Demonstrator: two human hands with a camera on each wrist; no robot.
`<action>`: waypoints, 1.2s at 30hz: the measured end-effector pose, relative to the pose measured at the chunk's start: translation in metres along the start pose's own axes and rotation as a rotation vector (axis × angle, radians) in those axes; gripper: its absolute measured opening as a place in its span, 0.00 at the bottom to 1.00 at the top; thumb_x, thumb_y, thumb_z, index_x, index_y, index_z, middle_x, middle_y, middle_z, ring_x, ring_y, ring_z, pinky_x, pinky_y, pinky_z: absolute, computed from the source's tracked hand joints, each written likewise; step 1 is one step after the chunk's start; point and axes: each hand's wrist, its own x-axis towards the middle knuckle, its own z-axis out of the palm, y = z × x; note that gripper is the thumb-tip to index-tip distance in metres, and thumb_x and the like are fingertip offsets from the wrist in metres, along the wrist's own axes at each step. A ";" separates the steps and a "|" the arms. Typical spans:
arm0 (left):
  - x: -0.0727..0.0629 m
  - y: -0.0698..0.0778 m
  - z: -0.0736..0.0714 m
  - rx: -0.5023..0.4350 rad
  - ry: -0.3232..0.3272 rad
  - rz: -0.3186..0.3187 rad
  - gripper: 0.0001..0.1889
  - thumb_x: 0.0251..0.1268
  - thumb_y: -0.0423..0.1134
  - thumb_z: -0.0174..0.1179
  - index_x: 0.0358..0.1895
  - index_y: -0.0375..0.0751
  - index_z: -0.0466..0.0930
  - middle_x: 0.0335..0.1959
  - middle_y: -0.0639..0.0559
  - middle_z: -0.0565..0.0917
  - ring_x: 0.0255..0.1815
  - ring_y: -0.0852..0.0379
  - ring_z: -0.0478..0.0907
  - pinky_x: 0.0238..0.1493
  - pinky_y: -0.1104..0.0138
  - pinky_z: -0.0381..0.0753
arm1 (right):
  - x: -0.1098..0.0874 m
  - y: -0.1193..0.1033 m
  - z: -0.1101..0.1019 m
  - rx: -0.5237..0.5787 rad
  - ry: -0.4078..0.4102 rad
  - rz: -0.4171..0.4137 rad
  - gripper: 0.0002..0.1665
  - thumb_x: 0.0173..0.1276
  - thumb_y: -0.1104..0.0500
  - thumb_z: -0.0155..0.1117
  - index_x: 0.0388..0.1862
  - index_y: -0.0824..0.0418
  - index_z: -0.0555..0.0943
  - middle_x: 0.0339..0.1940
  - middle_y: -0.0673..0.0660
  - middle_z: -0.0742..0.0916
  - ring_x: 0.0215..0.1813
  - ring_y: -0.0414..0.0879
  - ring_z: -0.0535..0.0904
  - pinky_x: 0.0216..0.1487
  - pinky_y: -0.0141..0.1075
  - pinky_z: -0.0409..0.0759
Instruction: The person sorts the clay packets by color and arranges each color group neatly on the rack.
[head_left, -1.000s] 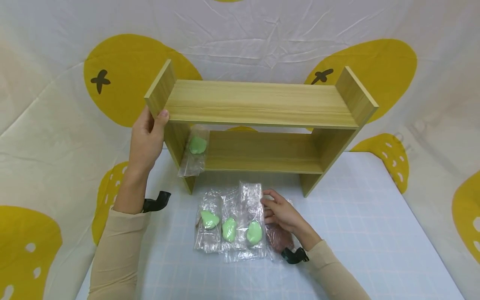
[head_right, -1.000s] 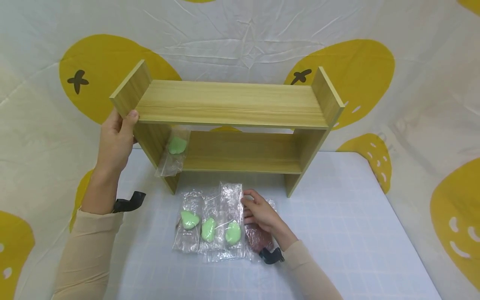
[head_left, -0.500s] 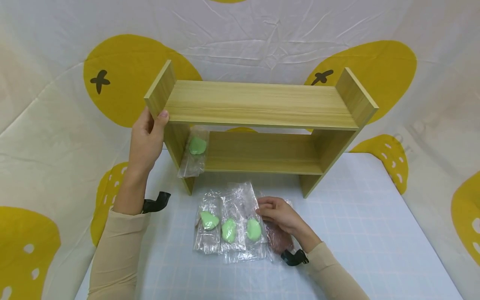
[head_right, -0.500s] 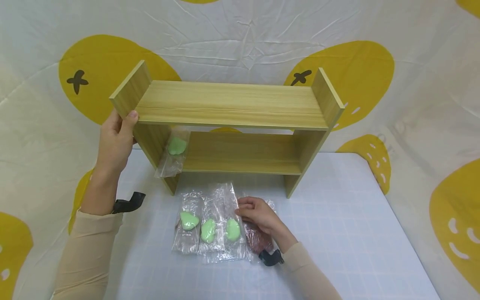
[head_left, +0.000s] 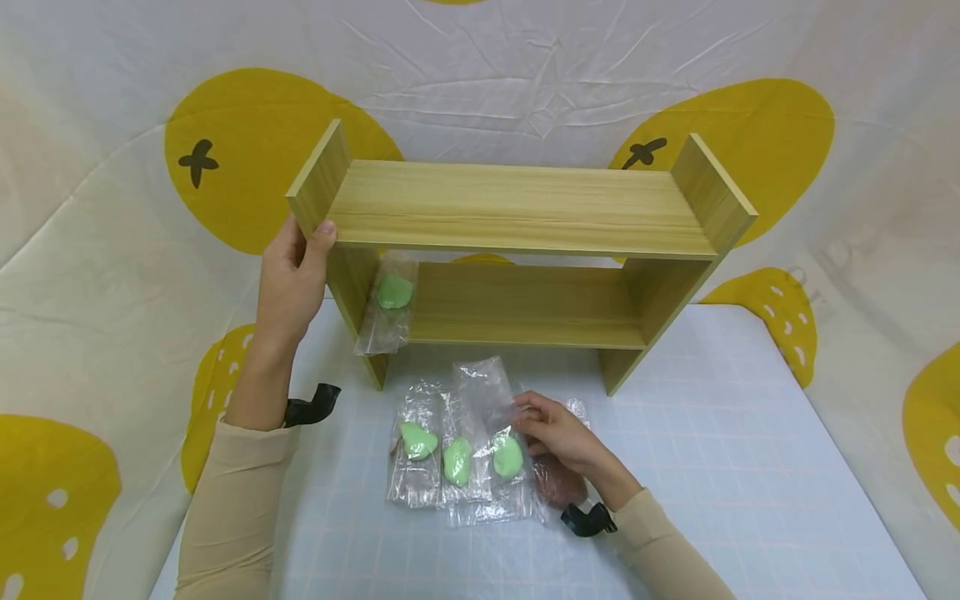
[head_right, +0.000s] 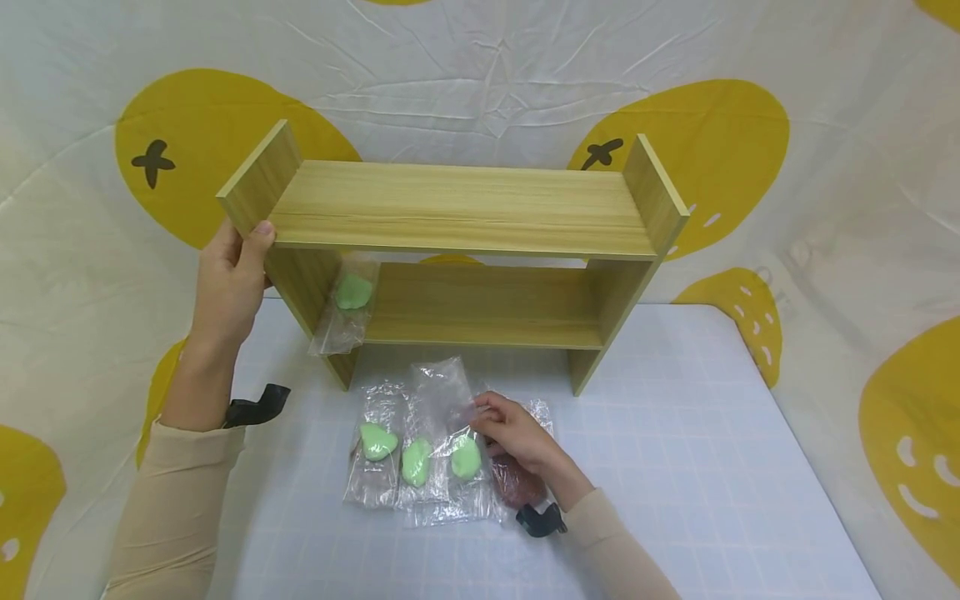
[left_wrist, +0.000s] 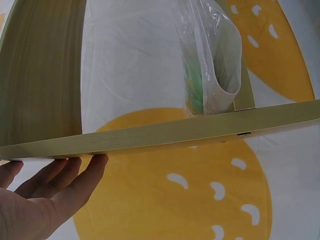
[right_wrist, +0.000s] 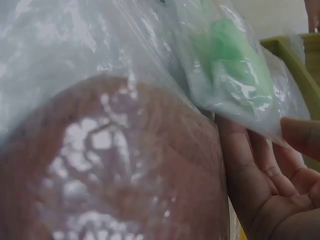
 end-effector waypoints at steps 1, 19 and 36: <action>0.000 0.000 0.000 0.001 0.001 0.000 0.21 0.77 0.48 0.52 0.69 0.51 0.73 0.59 0.48 0.78 0.54 0.52 0.75 0.54 0.60 0.74 | 0.000 -0.001 0.001 0.006 -0.001 0.004 0.21 0.76 0.62 0.59 0.63 0.67 0.70 0.39 0.56 0.82 0.33 0.44 0.77 0.31 0.36 0.80; -0.001 0.000 0.000 0.014 0.003 0.003 0.22 0.77 0.49 0.52 0.69 0.51 0.73 0.59 0.48 0.78 0.53 0.51 0.75 0.53 0.59 0.75 | -0.011 -0.006 0.006 0.199 -0.176 0.091 0.25 0.83 0.48 0.46 0.74 0.48 0.58 0.54 0.71 0.74 0.30 0.54 0.84 0.32 0.56 0.84; -0.001 0.001 0.000 -0.001 0.000 -0.012 0.22 0.77 0.49 0.52 0.69 0.50 0.73 0.59 0.47 0.78 0.54 0.51 0.75 0.54 0.59 0.75 | -0.022 -0.016 0.005 0.356 -0.533 -0.095 0.54 0.69 0.79 0.52 0.82 0.50 0.40 0.41 0.58 0.73 0.35 0.47 0.84 0.40 0.61 0.81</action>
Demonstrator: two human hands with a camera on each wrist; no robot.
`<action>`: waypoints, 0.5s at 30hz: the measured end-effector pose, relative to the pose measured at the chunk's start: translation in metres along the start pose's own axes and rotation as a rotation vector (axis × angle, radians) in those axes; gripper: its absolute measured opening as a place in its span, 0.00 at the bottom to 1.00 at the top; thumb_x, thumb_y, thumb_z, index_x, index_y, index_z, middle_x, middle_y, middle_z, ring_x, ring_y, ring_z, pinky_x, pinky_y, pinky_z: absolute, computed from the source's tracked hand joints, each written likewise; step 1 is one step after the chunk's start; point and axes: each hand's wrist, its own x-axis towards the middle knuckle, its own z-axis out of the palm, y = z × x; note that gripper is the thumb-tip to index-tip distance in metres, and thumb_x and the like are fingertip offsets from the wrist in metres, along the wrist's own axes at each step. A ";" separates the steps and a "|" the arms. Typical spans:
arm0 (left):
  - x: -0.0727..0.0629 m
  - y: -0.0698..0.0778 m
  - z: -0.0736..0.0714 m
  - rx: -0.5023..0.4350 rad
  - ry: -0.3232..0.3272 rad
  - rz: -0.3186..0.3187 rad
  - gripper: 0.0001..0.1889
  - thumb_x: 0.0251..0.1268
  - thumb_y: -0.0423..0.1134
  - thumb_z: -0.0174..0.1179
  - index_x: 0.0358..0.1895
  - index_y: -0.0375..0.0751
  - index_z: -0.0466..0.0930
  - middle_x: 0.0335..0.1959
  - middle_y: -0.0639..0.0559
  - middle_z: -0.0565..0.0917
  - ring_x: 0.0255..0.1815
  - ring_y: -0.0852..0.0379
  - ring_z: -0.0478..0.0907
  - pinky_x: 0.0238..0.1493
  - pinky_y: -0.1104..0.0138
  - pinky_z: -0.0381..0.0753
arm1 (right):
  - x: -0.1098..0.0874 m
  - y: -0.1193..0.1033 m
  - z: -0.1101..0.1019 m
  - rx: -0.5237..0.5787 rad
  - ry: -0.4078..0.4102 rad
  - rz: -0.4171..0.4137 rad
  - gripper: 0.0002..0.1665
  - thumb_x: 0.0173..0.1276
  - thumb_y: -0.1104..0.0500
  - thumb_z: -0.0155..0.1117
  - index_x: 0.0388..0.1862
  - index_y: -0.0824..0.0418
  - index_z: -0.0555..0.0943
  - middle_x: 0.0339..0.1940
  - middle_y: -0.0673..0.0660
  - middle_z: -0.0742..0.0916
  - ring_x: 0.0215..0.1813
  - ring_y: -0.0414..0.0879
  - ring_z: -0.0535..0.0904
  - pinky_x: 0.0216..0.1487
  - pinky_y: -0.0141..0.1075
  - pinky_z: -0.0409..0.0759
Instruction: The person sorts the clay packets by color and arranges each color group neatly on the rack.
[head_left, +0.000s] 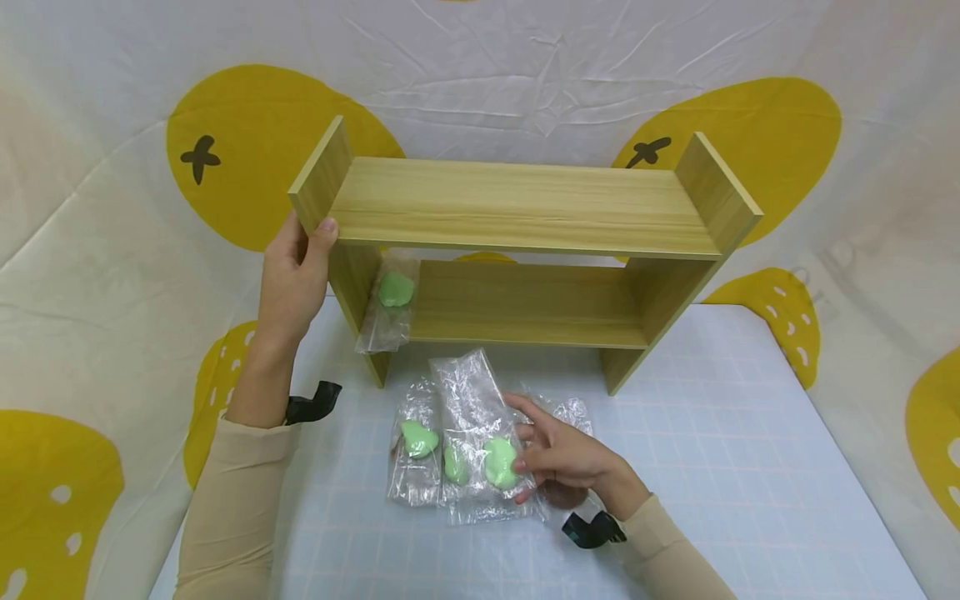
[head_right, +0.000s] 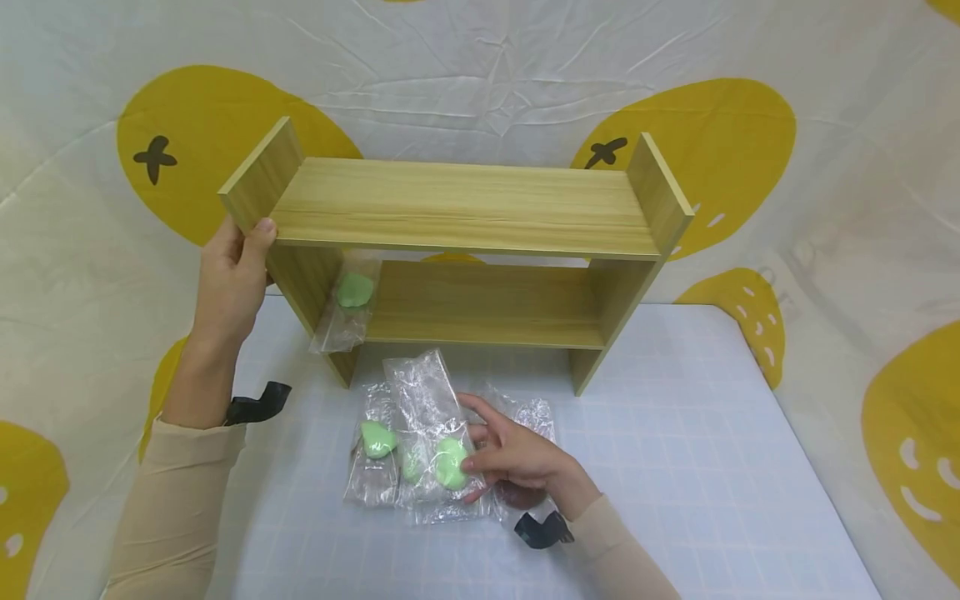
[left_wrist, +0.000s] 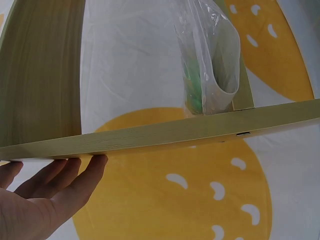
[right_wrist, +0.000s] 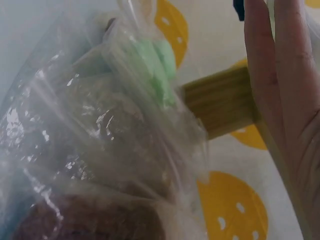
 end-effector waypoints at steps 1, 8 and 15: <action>0.000 0.000 0.000 -0.001 0.001 0.000 0.22 0.77 0.49 0.52 0.69 0.50 0.73 0.59 0.47 0.78 0.54 0.51 0.75 0.54 0.59 0.75 | 0.000 -0.001 0.001 -0.002 -0.005 0.001 0.54 0.68 0.80 0.53 0.82 0.49 0.40 0.40 0.57 0.72 0.34 0.47 0.83 0.40 0.61 0.81; 0.000 0.000 0.000 0.008 0.001 -0.004 0.22 0.77 0.49 0.52 0.70 0.50 0.72 0.60 0.47 0.78 0.55 0.51 0.75 0.55 0.58 0.75 | 0.004 -0.013 0.008 -0.043 -0.035 -0.074 0.54 0.67 0.82 0.51 0.83 0.50 0.44 0.47 0.63 0.75 0.40 0.50 0.84 0.41 0.64 0.80; 0.000 0.000 0.000 -0.001 0.000 -0.005 0.22 0.77 0.49 0.52 0.69 0.50 0.73 0.60 0.47 0.78 0.54 0.50 0.75 0.54 0.58 0.75 | 0.022 -0.025 0.010 -0.010 0.078 -0.145 0.46 0.69 0.80 0.52 0.80 0.54 0.51 0.54 0.66 0.78 0.46 0.54 0.83 0.46 0.62 0.79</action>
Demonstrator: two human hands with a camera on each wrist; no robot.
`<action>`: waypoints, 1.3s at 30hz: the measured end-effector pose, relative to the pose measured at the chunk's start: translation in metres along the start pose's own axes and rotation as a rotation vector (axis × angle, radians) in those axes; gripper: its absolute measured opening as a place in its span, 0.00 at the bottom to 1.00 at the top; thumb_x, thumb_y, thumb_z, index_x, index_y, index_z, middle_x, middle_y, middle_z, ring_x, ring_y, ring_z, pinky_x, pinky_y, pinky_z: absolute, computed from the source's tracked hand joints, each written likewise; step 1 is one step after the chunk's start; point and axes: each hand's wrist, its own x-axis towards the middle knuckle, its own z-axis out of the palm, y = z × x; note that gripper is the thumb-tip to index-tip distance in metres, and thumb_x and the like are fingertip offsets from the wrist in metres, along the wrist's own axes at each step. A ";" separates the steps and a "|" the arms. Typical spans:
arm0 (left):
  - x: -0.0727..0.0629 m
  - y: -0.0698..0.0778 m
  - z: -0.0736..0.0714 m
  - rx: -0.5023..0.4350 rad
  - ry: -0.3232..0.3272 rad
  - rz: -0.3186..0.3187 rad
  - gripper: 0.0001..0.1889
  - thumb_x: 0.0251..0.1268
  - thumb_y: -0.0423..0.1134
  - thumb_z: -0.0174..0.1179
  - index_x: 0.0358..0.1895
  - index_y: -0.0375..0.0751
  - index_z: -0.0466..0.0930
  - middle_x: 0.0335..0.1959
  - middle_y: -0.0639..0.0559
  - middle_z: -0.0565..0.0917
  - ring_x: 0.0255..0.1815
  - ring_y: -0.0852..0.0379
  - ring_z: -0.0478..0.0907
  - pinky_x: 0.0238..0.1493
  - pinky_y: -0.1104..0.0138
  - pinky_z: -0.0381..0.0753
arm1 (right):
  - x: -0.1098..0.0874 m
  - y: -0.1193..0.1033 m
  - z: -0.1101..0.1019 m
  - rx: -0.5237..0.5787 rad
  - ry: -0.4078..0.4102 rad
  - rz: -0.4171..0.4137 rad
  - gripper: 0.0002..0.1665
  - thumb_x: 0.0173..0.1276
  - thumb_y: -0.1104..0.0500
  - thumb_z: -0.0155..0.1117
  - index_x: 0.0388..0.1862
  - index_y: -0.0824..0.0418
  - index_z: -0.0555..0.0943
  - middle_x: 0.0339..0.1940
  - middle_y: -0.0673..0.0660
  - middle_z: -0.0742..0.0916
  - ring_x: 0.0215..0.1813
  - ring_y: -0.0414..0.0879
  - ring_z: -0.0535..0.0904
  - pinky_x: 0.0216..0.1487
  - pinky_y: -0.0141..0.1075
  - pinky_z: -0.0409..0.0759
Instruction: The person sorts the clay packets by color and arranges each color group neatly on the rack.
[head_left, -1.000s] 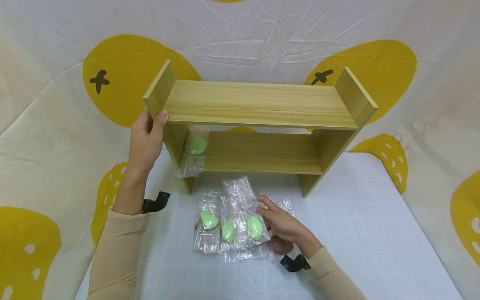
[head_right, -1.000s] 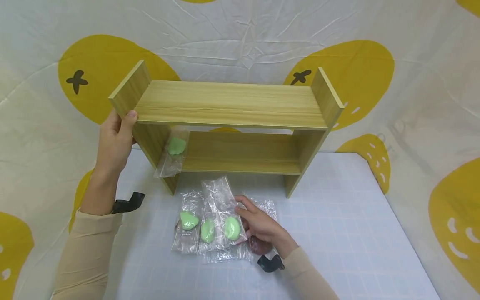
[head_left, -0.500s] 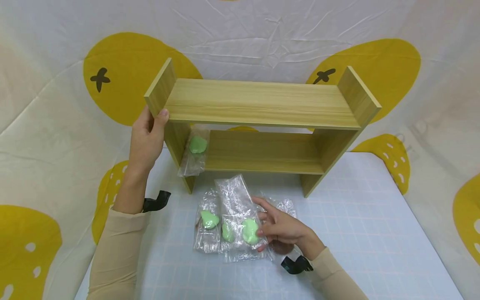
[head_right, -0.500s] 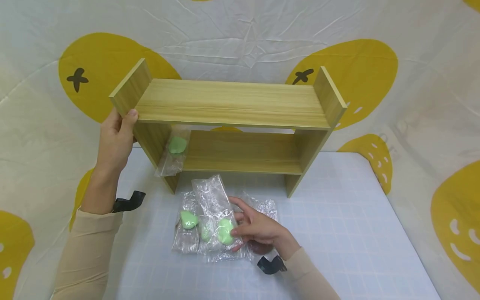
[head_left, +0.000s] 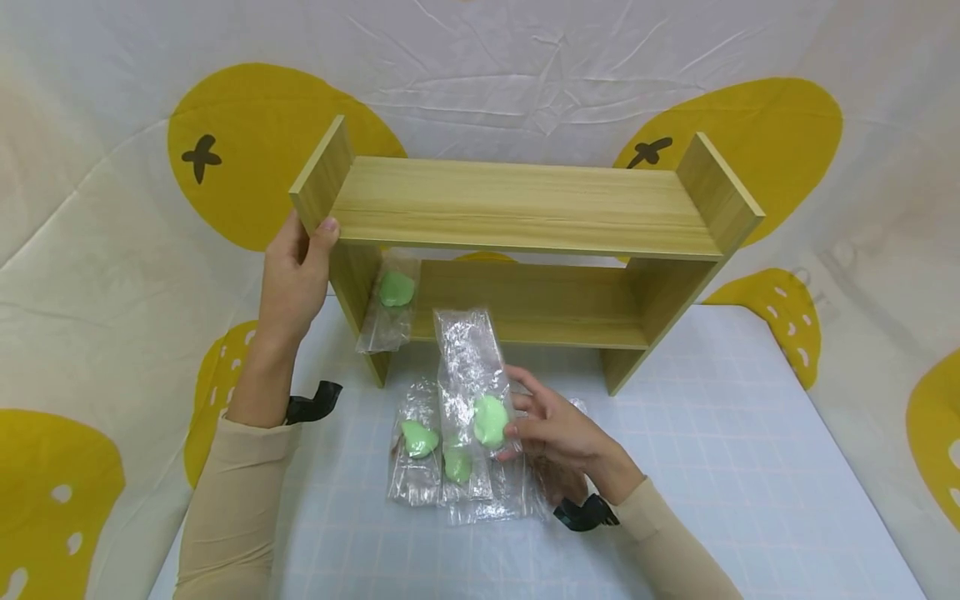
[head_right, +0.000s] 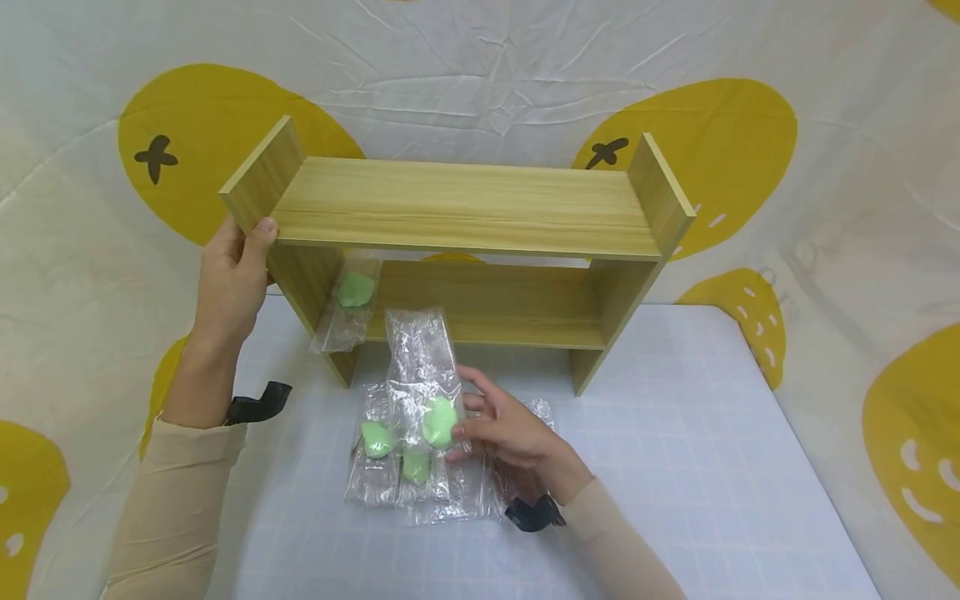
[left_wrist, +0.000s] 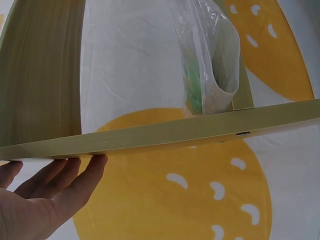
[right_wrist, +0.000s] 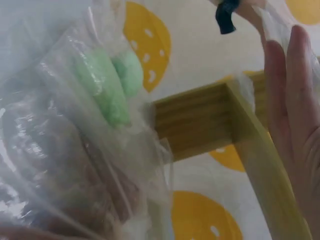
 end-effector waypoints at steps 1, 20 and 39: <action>0.000 0.000 0.000 -0.003 0.000 0.001 0.22 0.77 0.49 0.52 0.69 0.50 0.73 0.60 0.47 0.78 0.54 0.50 0.75 0.54 0.58 0.75 | 0.004 -0.001 0.001 0.006 0.024 0.005 0.46 0.69 0.79 0.53 0.79 0.54 0.51 0.55 0.66 0.78 0.47 0.54 0.83 0.46 0.61 0.80; -0.001 -0.001 0.000 0.028 0.004 -0.003 0.22 0.77 0.50 0.52 0.70 0.52 0.72 0.60 0.48 0.78 0.54 0.51 0.74 0.53 0.58 0.75 | 0.054 -0.004 0.020 0.124 0.213 0.031 0.43 0.68 0.78 0.55 0.79 0.62 0.55 0.53 0.66 0.81 0.48 0.53 0.83 0.59 0.48 0.76; 0.000 -0.001 0.001 0.018 0.014 0.000 0.22 0.78 0.49 0.52 0.69 0.51 0.73 0.59 0.47 0.78 0.54 0.51 0.75 0.54 0.59 0.74 | 0.076 0.004 0.031 0.174 0.223 -0.036 0.28 0.73 0.76 0.50 0.71 0.79 0.62 0.60 0.68 0.80 0.60 0.56 0.80 0.63 0.38 0.72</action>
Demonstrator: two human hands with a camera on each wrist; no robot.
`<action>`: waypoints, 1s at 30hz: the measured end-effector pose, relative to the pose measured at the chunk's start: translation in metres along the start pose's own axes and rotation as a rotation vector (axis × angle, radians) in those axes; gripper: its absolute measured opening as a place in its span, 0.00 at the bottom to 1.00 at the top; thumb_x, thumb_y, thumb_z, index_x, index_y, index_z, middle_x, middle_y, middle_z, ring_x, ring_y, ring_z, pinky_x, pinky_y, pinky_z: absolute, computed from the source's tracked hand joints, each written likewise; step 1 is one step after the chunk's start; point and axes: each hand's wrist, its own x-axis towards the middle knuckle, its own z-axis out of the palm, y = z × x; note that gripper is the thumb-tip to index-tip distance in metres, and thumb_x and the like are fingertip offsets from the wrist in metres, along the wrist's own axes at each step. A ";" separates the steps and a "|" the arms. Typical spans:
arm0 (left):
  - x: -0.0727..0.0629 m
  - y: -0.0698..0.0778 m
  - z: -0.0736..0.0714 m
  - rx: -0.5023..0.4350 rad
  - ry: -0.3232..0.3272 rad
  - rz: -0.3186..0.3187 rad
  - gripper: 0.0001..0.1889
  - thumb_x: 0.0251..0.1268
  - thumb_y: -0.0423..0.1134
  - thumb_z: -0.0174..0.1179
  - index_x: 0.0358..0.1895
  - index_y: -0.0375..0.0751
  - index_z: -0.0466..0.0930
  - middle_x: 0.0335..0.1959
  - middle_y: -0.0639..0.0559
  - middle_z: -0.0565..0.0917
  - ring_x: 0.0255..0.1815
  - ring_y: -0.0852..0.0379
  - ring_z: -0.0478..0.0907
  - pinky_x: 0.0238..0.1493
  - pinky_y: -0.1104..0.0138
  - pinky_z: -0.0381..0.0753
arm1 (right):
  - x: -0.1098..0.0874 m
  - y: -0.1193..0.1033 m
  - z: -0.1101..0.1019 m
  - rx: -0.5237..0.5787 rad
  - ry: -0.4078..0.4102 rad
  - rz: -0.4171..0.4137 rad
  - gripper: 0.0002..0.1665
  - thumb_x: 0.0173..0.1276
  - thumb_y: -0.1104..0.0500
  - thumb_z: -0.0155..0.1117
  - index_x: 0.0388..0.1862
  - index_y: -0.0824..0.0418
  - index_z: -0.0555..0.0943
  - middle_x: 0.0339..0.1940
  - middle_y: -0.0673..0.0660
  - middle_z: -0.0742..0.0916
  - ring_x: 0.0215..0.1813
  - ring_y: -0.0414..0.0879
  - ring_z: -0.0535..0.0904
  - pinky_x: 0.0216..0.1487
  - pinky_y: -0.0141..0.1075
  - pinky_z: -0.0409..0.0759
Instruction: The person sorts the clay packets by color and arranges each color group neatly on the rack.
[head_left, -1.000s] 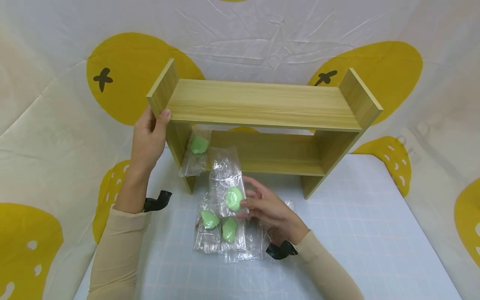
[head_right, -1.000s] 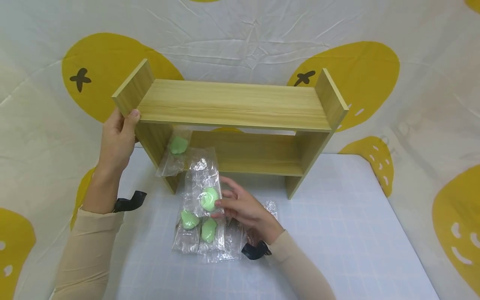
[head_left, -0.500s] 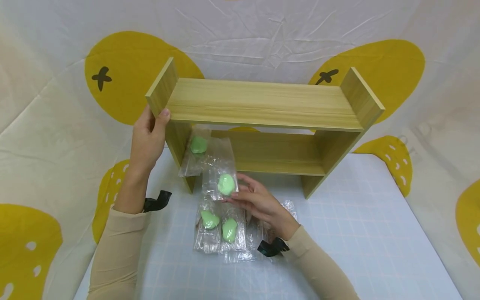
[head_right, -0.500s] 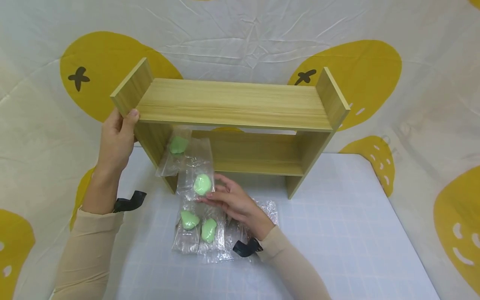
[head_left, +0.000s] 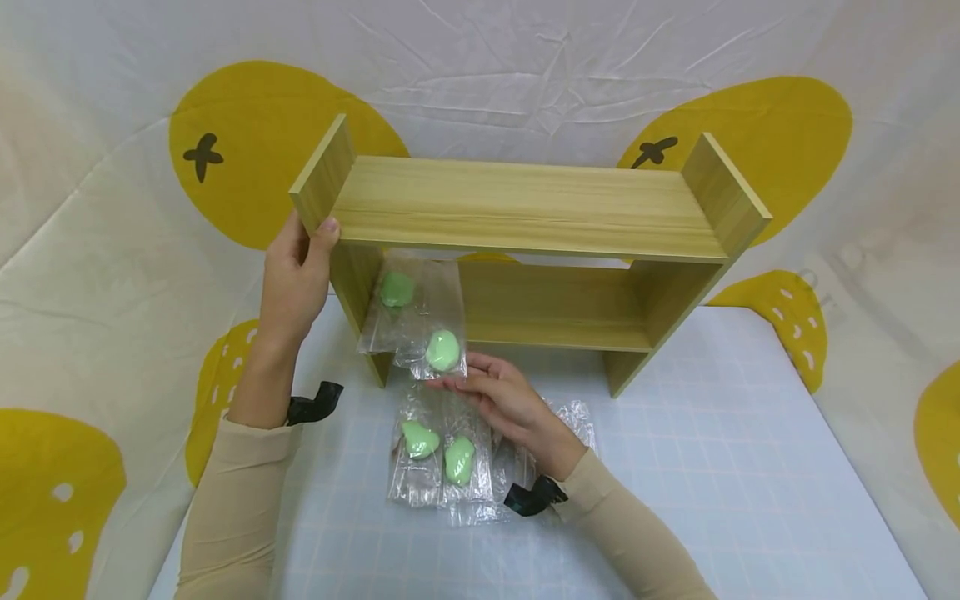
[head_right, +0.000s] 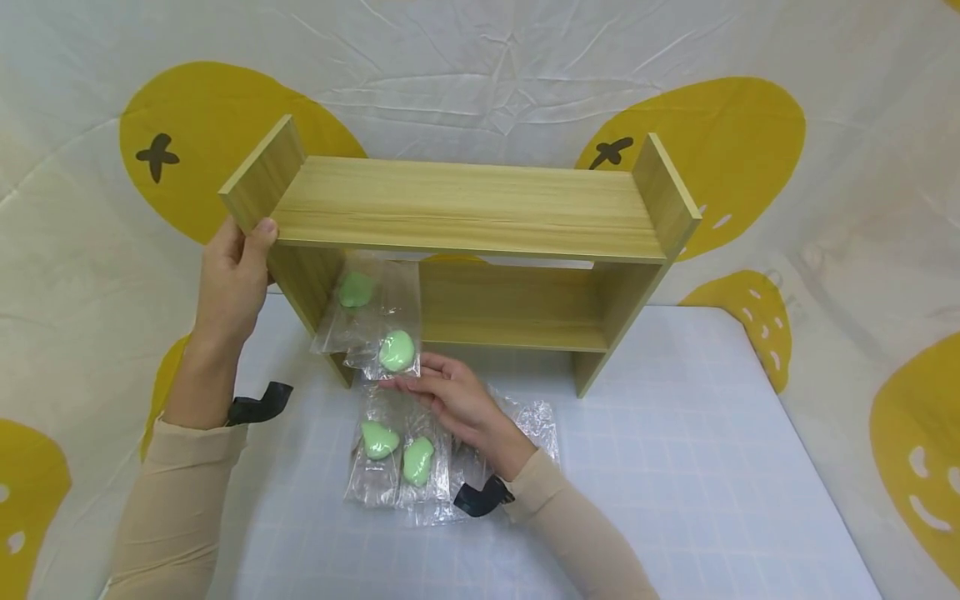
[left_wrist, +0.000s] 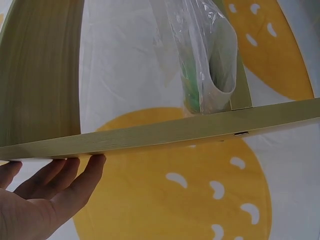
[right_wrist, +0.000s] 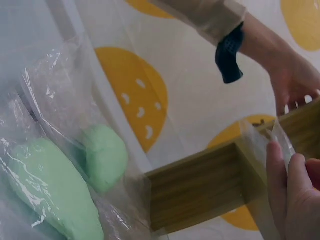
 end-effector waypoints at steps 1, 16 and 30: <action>0.000 0.000 0.000 -0.001 0.001 0.000 0.22 0.78 0.49 0.52 0.69 0.50 0.73 0.59 0.47 0.78 0.54 0.51 0.75 0.54 0.59 0.74 | 0.000 0.001 0.000 0.001 0.003 -0.001 0.28 0.73 0.76 0.50 0.71 0.78 0.63 0.61 0.69 0.79 0.61 0.56 0.80 0.63 0.38 0.72; 0.000 0.001 0.000 -0.023 0.001 0.013 0.22 0.77 0.49 0.53 0.69 0.50 0.73 0.59 0.47 0.78 0.53 0.51 0.75 0.53 0.60 0.75 | 0.009 0.007 0.014 0.077 0.151 0.010 0.24 0.74 0.74 0.52 0.67 0.77 0.66 0.59 0.72 0.79 0.54 0.53 0.84 0.60 0.36 0.74; 0.001 0.000 0.001 -0.031 -0.002 0.017 0.22 0.77 0.49 0.53 0.70 0.50 0.72 0.60 0.47 0.78 0.54 0.51 0.74 0.54 0.59 0.74 | 0.031 0.011 0.026 0.206 0.311 0.014 0.17 0.73 0.73 0.56 0.59 0.75 0.70 0.48 0.65 0.81 0.45 0.48 0.83 0.53 0.30 0.79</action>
